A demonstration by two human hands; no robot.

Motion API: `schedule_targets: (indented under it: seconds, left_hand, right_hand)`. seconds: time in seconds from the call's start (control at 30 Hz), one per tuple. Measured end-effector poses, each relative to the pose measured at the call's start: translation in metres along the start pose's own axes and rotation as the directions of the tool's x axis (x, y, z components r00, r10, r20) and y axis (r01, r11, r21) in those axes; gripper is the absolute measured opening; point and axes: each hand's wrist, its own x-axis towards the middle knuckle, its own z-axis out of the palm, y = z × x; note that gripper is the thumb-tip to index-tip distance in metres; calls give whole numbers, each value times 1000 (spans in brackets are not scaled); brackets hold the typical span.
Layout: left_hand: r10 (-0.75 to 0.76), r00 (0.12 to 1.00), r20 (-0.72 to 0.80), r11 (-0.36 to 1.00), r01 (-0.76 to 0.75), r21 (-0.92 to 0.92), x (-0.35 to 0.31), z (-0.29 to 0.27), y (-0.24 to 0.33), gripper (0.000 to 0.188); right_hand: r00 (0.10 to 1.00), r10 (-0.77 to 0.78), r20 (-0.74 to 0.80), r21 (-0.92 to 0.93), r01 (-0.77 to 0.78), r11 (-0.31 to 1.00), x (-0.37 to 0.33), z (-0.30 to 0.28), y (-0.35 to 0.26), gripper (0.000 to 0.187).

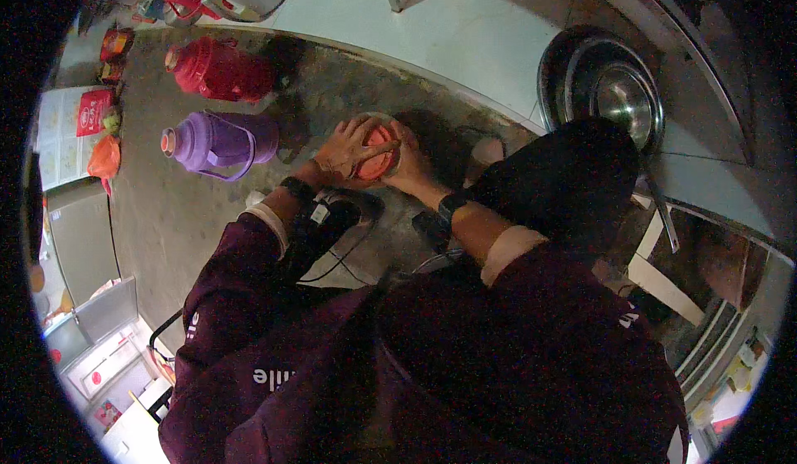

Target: The person wipes a white countertop with a cloth, then handles a plastic bag and a small container. They place a white container with a red lid on the counter, then open a clear container with a red lid, wipe it, and place it on the floor.

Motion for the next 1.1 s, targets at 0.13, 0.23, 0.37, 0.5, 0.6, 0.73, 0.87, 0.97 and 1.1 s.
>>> schedule_targets:
  seconds: [0.13, 0.23, 0.37, 0.5, 0.6, 0.73, 0.87, 0.97, 1.1]
  left_hand:
    - [-22, 997, -71, 1000, 21, -11, -2, 5, 3, 85]
    - [-53, 998, -28, 999, 52, -16, -2, 8, 3, 85]
    - [-82, 984, -161, 996, 73, -61, -3, 15, 6, 82]
    - [-178, 972, -151, 982, 165, -97, -6, 22, 12, 83]
    - [-259, 948, -185, 964, 240, -117, -8, 25, 19, 82]
    - [-358, 889, -285, 934, 335, -126, -12, 29, 30, 81]
    - [-463, 828, -315, 886, 431, -167, -13, 36, 38, 79]
    - [-510, 799, -319, 860, 472, -193, -12, 40, 40, 77]
    - [-460, 818, -346, 887, 414, -204, -15, 34, 33, 79]
  right_hand:
    - [1000, -27, -5, -50, 27, 998, -2, 3, 1, 126]
    - [1000, 0, -13, -40, 0, 999, -4, 4, 2, 125]
    - [997, 75, 22, -64, -73, 995, -5, 5, 3, 121]
    - [992, -117, -54, -24, 116, 993, -4, 3, 0, 117]
    - [993, -116, -35, -38, 115, 993, -5, 0, -6, 113]
    - [996, -93, 2, -29, 93, 995, -4, -1, -10, 107]
    - [998, -59, 34, -49, 61, 997, 1, 3, -9, 106]
    - [993, -100, 70, -30, 102, 994, 5, 1, -8, 106]
    - [986, -54, 158, -201, 86, 976, 10, -5, -13, 111]
